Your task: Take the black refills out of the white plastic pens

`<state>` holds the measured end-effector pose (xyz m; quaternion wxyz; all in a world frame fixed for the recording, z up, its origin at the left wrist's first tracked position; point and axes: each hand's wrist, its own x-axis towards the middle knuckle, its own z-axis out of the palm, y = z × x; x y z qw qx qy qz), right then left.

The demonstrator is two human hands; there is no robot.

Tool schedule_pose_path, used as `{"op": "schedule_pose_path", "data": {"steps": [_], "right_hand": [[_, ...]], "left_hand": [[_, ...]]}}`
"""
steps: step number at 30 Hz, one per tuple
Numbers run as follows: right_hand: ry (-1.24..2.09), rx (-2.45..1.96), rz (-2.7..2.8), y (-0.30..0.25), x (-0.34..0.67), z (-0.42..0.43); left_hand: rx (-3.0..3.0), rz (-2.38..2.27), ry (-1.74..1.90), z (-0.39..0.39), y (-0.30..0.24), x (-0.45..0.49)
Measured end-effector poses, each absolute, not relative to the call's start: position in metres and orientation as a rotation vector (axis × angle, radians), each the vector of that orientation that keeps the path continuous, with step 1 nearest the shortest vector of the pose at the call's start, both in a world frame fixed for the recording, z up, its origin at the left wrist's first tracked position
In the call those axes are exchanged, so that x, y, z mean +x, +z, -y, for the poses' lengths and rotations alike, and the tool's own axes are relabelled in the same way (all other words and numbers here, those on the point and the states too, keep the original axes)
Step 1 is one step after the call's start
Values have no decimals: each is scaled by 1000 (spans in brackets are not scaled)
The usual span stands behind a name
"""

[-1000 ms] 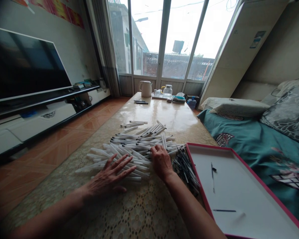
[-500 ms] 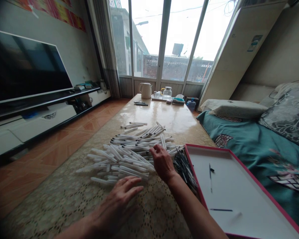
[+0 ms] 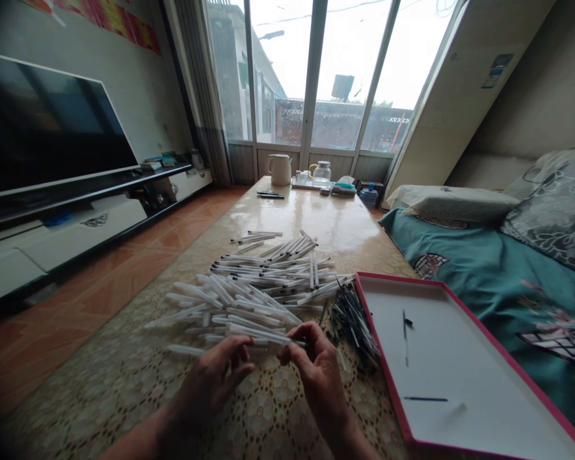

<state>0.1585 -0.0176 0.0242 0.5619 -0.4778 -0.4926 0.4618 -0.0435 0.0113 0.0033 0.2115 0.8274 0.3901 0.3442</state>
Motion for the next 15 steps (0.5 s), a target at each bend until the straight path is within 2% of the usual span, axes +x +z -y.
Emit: {"op": "schedule_pose_path", "data": {"steps": [6, 11, 13, 15], "right_hand": [[1147, -1168, 1144, 18, 165, 17], [1181, -1212, 1262, 18, 171, 16], [1006, -1292, 1459, 25, 175, 17], [689, -1359, 1763, 32, 177, 19]], "left_hand": [[2358, -1346, 1095, -11, 12, -50], [2575, -1140, 805, -19, 12, -56], [2678, -1039, 683, -21, 9, -56], [2784, -958, 587, -21, 6, -56]]}}
